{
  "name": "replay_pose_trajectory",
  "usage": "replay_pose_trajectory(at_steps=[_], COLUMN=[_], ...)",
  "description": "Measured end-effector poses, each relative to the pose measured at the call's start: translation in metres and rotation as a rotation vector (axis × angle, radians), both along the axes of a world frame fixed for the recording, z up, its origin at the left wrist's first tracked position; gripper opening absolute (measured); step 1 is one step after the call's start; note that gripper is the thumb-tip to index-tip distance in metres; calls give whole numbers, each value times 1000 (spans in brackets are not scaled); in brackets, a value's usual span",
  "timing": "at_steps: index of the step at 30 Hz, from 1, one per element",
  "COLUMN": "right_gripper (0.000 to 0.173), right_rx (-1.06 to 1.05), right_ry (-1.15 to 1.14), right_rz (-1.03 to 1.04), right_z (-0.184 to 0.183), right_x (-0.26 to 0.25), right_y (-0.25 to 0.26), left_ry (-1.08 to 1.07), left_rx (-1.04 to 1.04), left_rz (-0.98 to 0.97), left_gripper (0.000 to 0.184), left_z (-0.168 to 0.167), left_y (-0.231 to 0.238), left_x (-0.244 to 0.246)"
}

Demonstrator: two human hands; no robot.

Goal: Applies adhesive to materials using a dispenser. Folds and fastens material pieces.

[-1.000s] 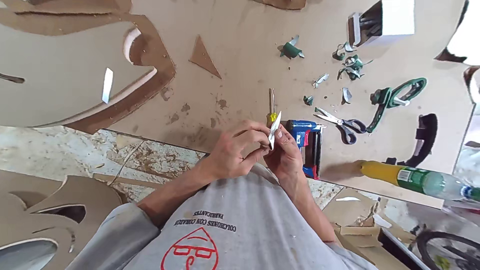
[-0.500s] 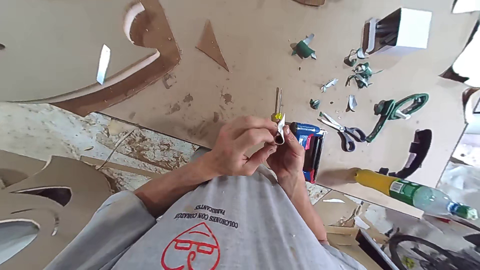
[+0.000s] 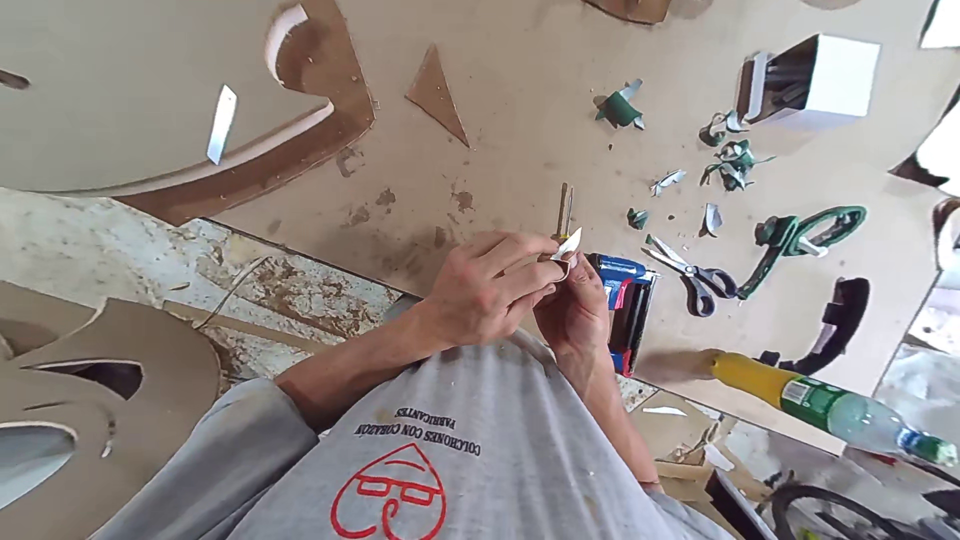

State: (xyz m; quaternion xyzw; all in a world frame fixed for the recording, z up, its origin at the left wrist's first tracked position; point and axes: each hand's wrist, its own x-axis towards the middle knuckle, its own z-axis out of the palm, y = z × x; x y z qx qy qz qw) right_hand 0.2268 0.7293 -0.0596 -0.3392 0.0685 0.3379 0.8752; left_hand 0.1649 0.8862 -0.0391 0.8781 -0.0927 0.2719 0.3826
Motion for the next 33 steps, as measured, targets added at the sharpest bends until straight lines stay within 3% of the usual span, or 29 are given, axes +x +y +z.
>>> replay_pose_trajectory(at_steps=[3,6,11,17,27,33], right_gripper=[15,17,16,13,15,16], right_rx=[-118,-182,-134,-19,-47,-48], right_ry=[-71,-178,-250,-153,-244,-198], right_rz=[-16,-30,91,159,182,265], right_z=[2,6,5,1,-2,-9], right_x=[0,-1,8,11,13,18], right_y=[0,-1,-7,-10,-8,-16], left_ry=[-16,46,75,291,175,225], left_rx=[2,-187,-352,-626,-635,-546], left_rz=[-12,-22,-109,-290,-164,-256], left_gripper=[12,13,9,10,11,11], left_z=[-4,-4,-2,-4,-23,-28], left_y=[1,1,6,18,1,6], left_x=[2,2,5,8,6,10])
